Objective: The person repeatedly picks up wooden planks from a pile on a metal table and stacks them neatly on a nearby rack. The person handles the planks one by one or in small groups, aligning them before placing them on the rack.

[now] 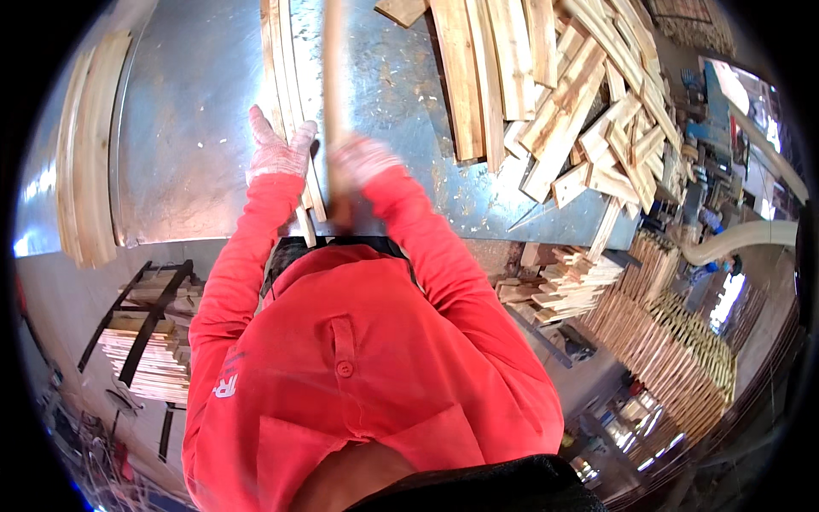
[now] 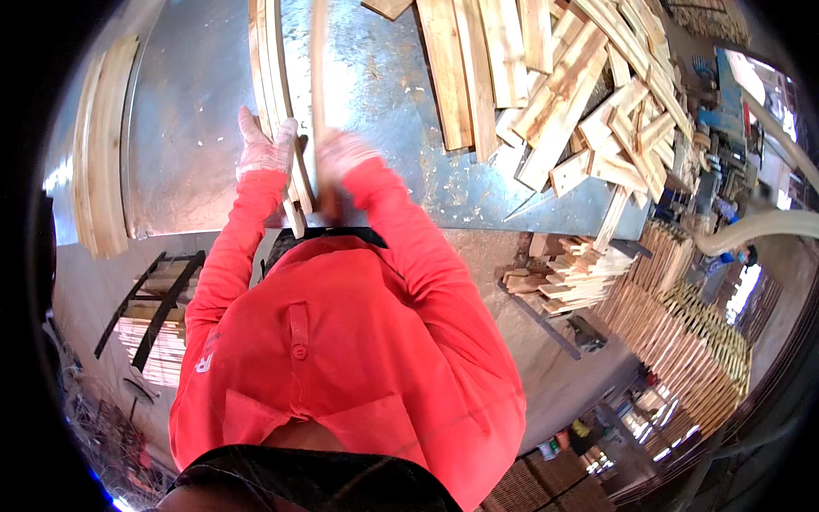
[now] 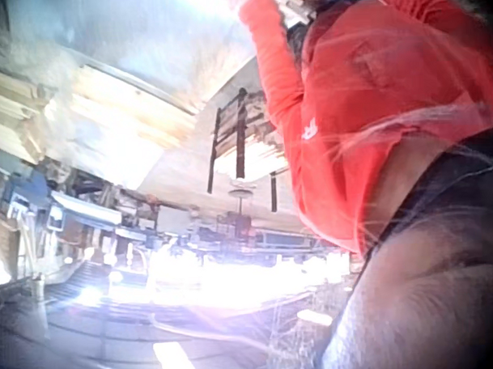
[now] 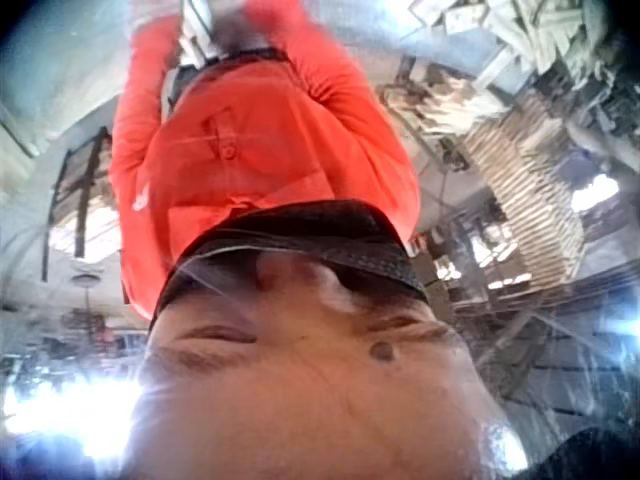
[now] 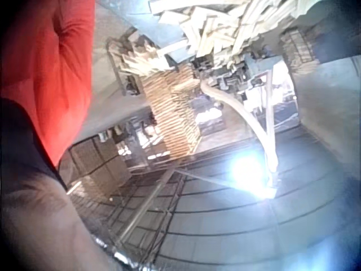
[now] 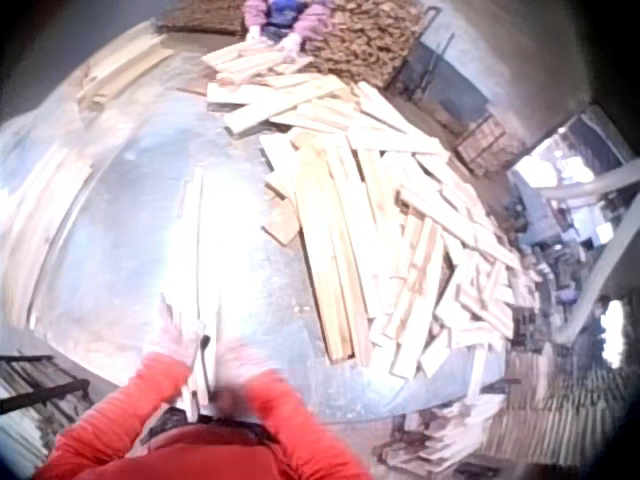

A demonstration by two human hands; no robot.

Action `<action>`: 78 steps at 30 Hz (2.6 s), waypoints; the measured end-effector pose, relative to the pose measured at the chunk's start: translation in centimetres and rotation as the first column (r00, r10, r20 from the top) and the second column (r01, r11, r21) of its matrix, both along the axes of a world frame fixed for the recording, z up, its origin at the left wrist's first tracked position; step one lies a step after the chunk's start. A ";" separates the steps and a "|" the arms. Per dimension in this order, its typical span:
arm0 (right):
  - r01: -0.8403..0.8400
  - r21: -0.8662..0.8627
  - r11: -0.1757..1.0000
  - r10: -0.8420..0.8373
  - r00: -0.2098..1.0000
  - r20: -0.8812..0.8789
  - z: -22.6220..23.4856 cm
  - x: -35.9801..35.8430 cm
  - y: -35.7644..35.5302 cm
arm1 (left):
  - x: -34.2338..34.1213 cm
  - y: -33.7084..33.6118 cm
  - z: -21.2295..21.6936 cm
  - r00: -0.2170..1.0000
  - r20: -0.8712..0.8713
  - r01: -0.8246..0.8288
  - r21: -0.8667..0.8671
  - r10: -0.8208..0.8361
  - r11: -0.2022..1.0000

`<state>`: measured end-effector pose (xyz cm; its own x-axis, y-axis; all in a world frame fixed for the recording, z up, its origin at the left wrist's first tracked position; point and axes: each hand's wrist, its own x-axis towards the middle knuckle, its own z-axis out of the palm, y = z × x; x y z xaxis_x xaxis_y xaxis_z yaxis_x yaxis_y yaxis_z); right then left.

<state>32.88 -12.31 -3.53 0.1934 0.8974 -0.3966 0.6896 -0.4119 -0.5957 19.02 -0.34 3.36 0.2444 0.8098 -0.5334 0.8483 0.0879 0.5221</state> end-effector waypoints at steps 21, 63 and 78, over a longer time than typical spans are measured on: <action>0.138 0.244 0.960 -0.153 0.987 0.045 3.9 -4.9 -1.3 | 1.8 -1.8 2.6 0.976 -0.190 0.114 0.049 -0.103 0.992; -0.746 0.544 0.383 0.270 0.654 0.707 16.2 10.6 15.7 | 3.9 -2.2 1.8 0.907 -0.411 -0.051 0.104 0.089 0.993; -0.214 -0.161 0.963 0.089 0.823 -0.562 3.1 9.8 25.8 | -6.8 2.7 2.4 0.962 -0.210 -0.109 0.296 0.176 0.949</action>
